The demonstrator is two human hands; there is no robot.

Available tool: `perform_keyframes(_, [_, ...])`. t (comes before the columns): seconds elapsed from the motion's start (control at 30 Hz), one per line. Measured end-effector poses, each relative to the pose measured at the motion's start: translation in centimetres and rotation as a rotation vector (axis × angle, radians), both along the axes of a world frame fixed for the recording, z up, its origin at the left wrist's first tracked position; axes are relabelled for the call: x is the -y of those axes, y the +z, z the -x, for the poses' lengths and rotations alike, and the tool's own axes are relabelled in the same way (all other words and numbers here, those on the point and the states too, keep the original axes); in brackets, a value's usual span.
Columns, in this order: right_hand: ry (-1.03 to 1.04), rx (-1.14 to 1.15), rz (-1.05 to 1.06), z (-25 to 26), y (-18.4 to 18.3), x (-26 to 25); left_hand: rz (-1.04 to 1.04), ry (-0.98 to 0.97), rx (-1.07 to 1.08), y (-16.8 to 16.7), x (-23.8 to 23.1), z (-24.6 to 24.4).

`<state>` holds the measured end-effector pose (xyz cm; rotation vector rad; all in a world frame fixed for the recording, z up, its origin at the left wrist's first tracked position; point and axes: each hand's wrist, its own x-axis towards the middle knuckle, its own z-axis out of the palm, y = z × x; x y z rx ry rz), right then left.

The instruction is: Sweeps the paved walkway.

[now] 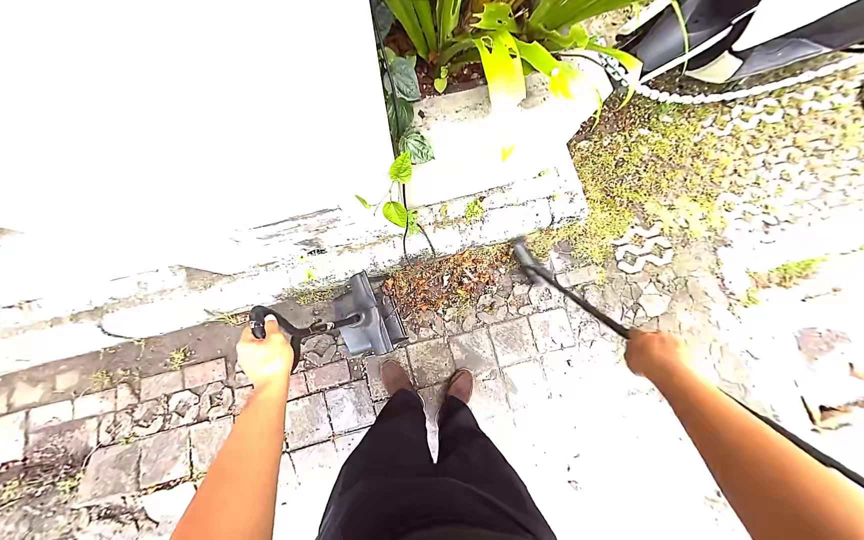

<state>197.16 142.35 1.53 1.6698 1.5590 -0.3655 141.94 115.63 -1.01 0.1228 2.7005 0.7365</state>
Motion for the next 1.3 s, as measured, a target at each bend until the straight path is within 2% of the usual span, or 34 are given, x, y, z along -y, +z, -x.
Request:
perform_keyframes(0.13, [0.074, -0.161, 0.132, -2.5, 3.2, 2.7, -0.033, 0.058, 0.057, 0.2, -2.2, 1.9])
perform_keyframes(0.2, [0.078, -0.158, 0.114, -4.7, 5.0, 3.3, 0.014, 0.04, 0.078, 1.3, -3.5, 2.8])
perform_keyframes(0.3, [0.087, -0.068, 0.028, -4.3, 7.0, 3.1, 0.073, 0.03, 0.053, 2.9, -3.2, 3.8])
perform_keyframes(0.4, [0.063, 0.022, -0.075, -0.9, 5.9, 3.1, 0.054, 0.056, 0.001, 2.0, -1.1, 4.7])
perform_keyframes(0.53, [-0.069, 0.029, 0.001, 5.8, 0.3, 4.3, -0.059, 0.032, 0.088, -0.2, -0.7, 5.5])
perform_keyframes(0.6, [-0.009, -0.021, 0.096, 9.5, 0.1, 6.2, -0.167, 0.017, 0.16, -0.8, -2.1, 6.6])
perform_keyframes(0.7, [0.097, -0.116, 0.186, 12.8, 2.4, 7.7, -0.22, 0.017, 0.245, -1.2, -3.7, 8.1])
perform_keyframes(0.8, [0.144, -0.141, 0.192, 9.9, 5.4, 5.8, -0.201, 0.013, 0.264, -1.4, -3.4, 9.9])
perform_keyframes(0.87, [0.187, -0.074, 0.106, 6.6, 7.3, 4.2, -0.2, 0.018, 0.255, -1.3, -2.3, 10.9])
perform_keyframes(0.93, [0.215, 0.018, 0.009, 5.8, 8.1, 3.6, -0.207, 0.034, 0.241, -1.4, -0.8, 11.9])
perform_keyframes(1.03, [0.149, 0.112, -0.053, 8.9, 5.7, 5.3, -0.203, 0.042, 0.241, -1.6, 0.5, 12.4])
perform_keyframes(1.13, [0.076, 0.054, 0.09, 13.8, 2.2, 8.2, -0.201, 0.038, 0.238, -1.6, 1.2, 12.4])
perform_keyframes(1.23, [0.203, -0.024, 0.23, 20.3, 2.6, 12.8, -0.204, 0.031, 0.233, -2.0, 1.6, 12.8])
perform_keyframes(1.3, [0.271, -0.081, 0.28, 21.4, 3.4, 12.9, -0.219, 0.042, 0.237, -2.0, 1.8, 13.0])
